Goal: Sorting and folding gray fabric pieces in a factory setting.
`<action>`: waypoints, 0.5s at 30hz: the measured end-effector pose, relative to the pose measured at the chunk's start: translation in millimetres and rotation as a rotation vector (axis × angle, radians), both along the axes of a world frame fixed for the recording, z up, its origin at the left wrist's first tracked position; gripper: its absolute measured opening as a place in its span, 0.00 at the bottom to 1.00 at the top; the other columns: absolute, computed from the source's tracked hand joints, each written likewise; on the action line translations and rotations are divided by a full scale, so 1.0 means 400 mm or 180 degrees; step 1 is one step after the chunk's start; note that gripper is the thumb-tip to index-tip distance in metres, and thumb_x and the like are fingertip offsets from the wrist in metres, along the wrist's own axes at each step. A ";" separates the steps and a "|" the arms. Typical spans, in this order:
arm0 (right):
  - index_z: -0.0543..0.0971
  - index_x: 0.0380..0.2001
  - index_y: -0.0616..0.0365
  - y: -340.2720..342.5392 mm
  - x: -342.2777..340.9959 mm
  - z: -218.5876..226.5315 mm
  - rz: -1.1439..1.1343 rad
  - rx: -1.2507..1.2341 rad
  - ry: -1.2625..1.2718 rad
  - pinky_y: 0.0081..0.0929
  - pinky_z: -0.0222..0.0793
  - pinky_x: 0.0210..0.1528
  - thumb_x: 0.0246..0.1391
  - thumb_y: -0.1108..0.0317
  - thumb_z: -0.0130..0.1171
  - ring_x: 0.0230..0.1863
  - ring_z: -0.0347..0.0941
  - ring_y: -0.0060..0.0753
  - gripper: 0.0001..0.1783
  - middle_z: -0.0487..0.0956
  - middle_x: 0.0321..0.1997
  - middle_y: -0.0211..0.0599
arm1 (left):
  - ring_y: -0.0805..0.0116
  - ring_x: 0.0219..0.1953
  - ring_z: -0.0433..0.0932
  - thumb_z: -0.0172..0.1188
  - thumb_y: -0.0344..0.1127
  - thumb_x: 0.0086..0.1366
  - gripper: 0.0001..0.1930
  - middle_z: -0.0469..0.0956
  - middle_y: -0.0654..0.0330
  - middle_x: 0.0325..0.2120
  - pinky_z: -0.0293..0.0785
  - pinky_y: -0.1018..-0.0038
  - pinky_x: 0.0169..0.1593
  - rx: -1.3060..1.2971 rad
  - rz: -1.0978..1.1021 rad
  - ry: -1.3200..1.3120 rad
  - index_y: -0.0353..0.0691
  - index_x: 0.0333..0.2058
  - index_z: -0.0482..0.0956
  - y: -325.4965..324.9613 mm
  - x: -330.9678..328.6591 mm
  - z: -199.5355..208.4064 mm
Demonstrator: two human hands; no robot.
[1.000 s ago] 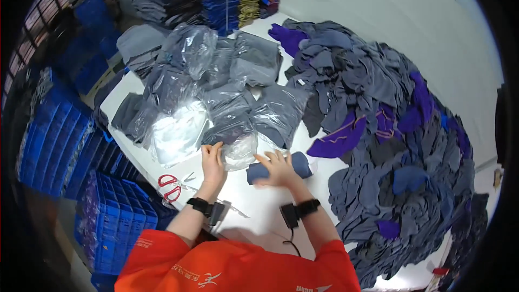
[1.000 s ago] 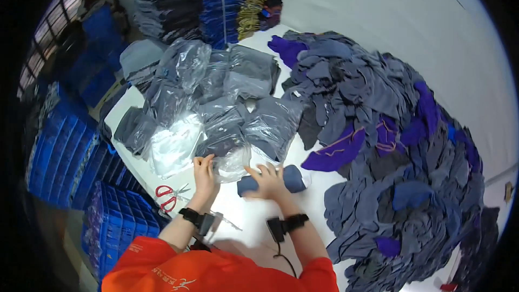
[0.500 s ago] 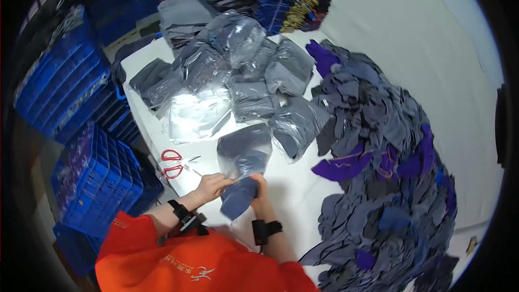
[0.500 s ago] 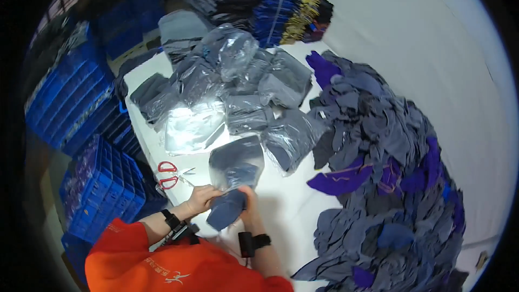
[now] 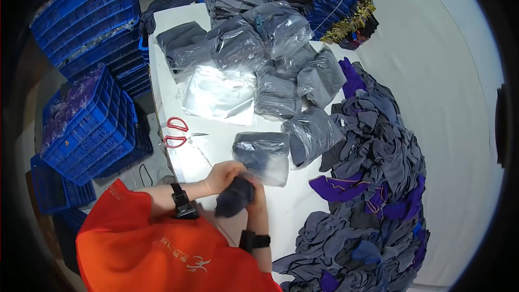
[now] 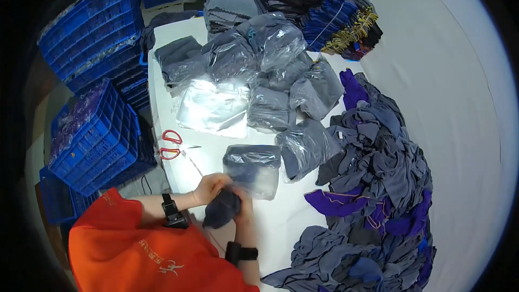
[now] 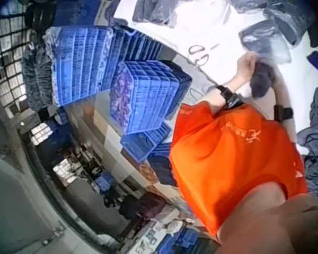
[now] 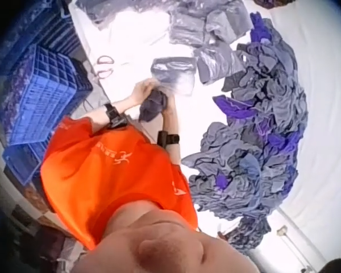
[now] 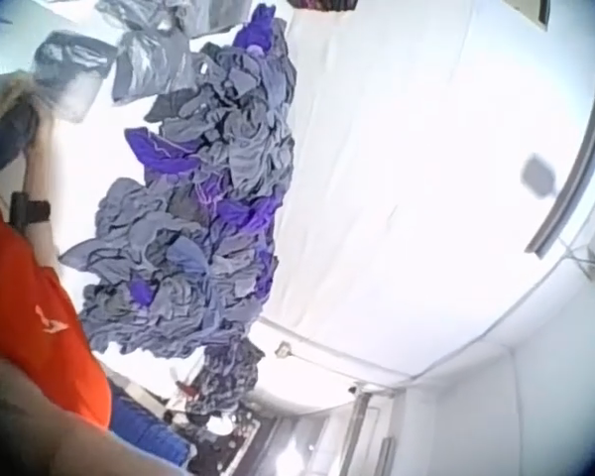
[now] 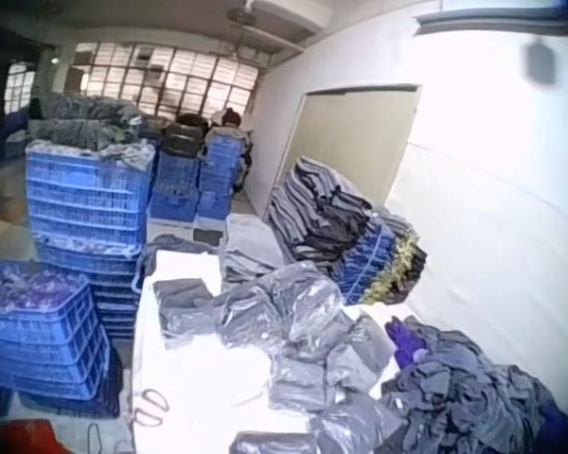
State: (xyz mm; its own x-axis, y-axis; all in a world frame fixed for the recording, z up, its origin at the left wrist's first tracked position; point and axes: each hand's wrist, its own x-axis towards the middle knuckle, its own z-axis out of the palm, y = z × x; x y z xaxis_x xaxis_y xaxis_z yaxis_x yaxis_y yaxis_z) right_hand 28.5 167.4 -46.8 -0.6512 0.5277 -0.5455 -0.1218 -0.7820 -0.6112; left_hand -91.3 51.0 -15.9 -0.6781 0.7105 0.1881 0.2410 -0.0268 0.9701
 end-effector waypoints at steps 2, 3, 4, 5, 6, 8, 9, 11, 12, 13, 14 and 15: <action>0.71 0.42 0.64 0.016 0.031 -0.063 0.0038 0.0890 0.0366 0.33 0.72 0.43 0.52 0.63 0.51 0.41 0.73 0.36 0.18 0.75 0.39 0.42 | 0.59 0.34 0.77 0.50 0.35 0.62 0.11 0.78 0.59 0.30 0.72 0.72 0.36 -0.0038 -0.0435 0.0731 0.45 0.42 0.75 -0.008 0.010 -0.010; 0.71 0.44 0.62 0.038 -0.036 0.054 -0.0219 -0.0780 0.1255 0.34 0.71 0.44 0.52 0.58 0.52 0.42 0.72 0.36 0.21 0.74 0.41 0.40 | 0.59 0.34 0.77 0.50 0.35 0.62 0.11 0.78 0.59 0.30 0.72 0.72 0.36 -0.0031 -0.0375 0.0742 0.45 0.42 0.75 -0.010 0.012 -0.024; 0.70 0.44 0.61 0.038 -0.065 0.097 -0.0578 -0.0157 0.0691 0.36 0.70 0.44 0.51 0.55 0.53 0.43 0.71 0.35 0.23 0.73 0.42 0.38 | 0.58 0.35 0.77 0.50 0.36 0.62 0.11 0.78 0.59 0.30 0.73 0.71 0.37 -0.0055 -0.0672 0.0981 0.45 0.43 0.75 -0.008 0.025 -0.028; 0.70 0.44 0.60 0.027 -0.084 0.134 -0.0955 0.0455 0.0114 0.37 0.70 0.44 0.50 0.52 0.53 0.44 0.69 0.34 0.25 0.73 0.43 0.36 | 0.58 0.36 0.77 0.50 0.36 0.62 0.12 0.77 0.58 0.31 0.73 0.69 0.39 -0.0092 -0.0994 0.1210 0.46 0.44 0.75 -0.014 0.047 -0.033; 0.69 0.47 0.61 -0.001 -0.121 0.216 -0.1192 0.0503 -0.1201 0.37 0.67 0.48 0.51 0.50 0.53 0.46 0.68 0.35 0.28 0.71 0.47 0.36 | 0.57 0.36 0.77 0.48 0.37 0.61 0.12 0.77 0.57 0.32 0.73 0.67 0.39 0.0026 -0.1279 0.1104 0.46 0.42 0.74 -0.028 0.085 -0.013; 0.69 0.47 0.61 0.010 -0.104 0.215 -0.1038 0.0125 -0.0529 0.36 0.65 0.49 0.52 0.52 0.52 0.46 0.68 0.36 0.26 0.72 0.47 0.35 | 0.55 0.35 0.76 0.47 0.36 0.60 0.10 0.77 0.55 0.32 0.72 0.64 0.37 -0.0100 -0.2095 0.1087 0.47 0.39 0.74 0.017 0.101 -0.018; 0.68 0.48 0.61 0.009 -0.092 0.200 -0.0850 -0.0275 0.0124 0.34 0.64 0.50 0.54 0.55 0.51 0.45 0.69 0.37 0.24 0.72 0.47 0.35 | 0.54 0.33 0.76 0.48 0.35 0.60 0.09 0.77 0.54 0.31 0.72 0.63 0.36 -0.0408 -0.2560 0.1157 0.46 0.37 0.74 0.049 0.075 -0.060; 0.70 0.45 0.62 0.003 -0.032 0.087 -0.0355 -0.0057 0.0101 0.34 0.64 0.49 0.55 0.59 0.51 0.44 0.69 0.37 0.20 0.73 0.45 0.35 | 0.52 0.31 0.76 0.48 0.37 0.60 0.08 0.77 0.54 0.29 0.71 0.62 0.33 -0.0044 -0.1815 0.1155 0.46 0.35 0.73 0.090 -0.023 -0.017; 0.73 0.43 0.63 0.010 -0.014 0.061 0.0194 0.0174 0.0085 0.33 0.64 0.49 0.56 0.62 0.50 0.43 0.69 0.37 0.16 0.74 0.43 0.35 | 0.52 0.30 0.76 0.48 0.38 0.60 0.08 0.76 0.54 0.28 0.71 0.61 0.32 -0.0844 -0.1389 0.1339 0.46 0.35 0.73 0.101 -0.073 -0.053; 0.73 0.43 0.63 0.010 -0.012 0.131 0.0244 0.0182 0.0043 0.33 0.64 0.49 0.56 0.62 0.50 0.43 0.69 0.37 0.16 0.74 0.43 0.35 | 0.52 0.29 0.76 0.48 0.39 0.61 0.08 0.76 0.55 0.27 0.71 0.60 0.30 -0.1657 -0.0893 0.1472 0.46 0.34 0.73 0.101 -0.118 -0.083; 0.73 0.44 0.61 0.015 0.013 0.220 0.0405 0.2065 -0.0374 0.30 0.65 0.47 0.57 0.63 0.49 0.42 0.71 0.35 0.15 0.75 0.42 0.37 | 0.51 0.28 0.76 0.47 0.39 0.61 0.08 0.76 0.55 0.26 0.71 0.59 0.30 -0.1480 -0.0672 0.1701 0.46 0.33 0.73 0.097 -0.157 -0.114; 0.73 0.45 0.60 0.000 0.044 0.350 0.0579 0.3891 -0.0778 0.28 0.66 0.45 0.58 0.64 0.48 0.41 0.72 0.33 0.15 0.76 0.41 0.38 | 0.51 0.27 0.76 0.47 0.40 0.61 0.08 0.76 0.55 0.25 0.71 0.57 0.29 -0.1359 -0.0479 0.1910 0.45 0.32 0.72 0.080 -0.175 -0.122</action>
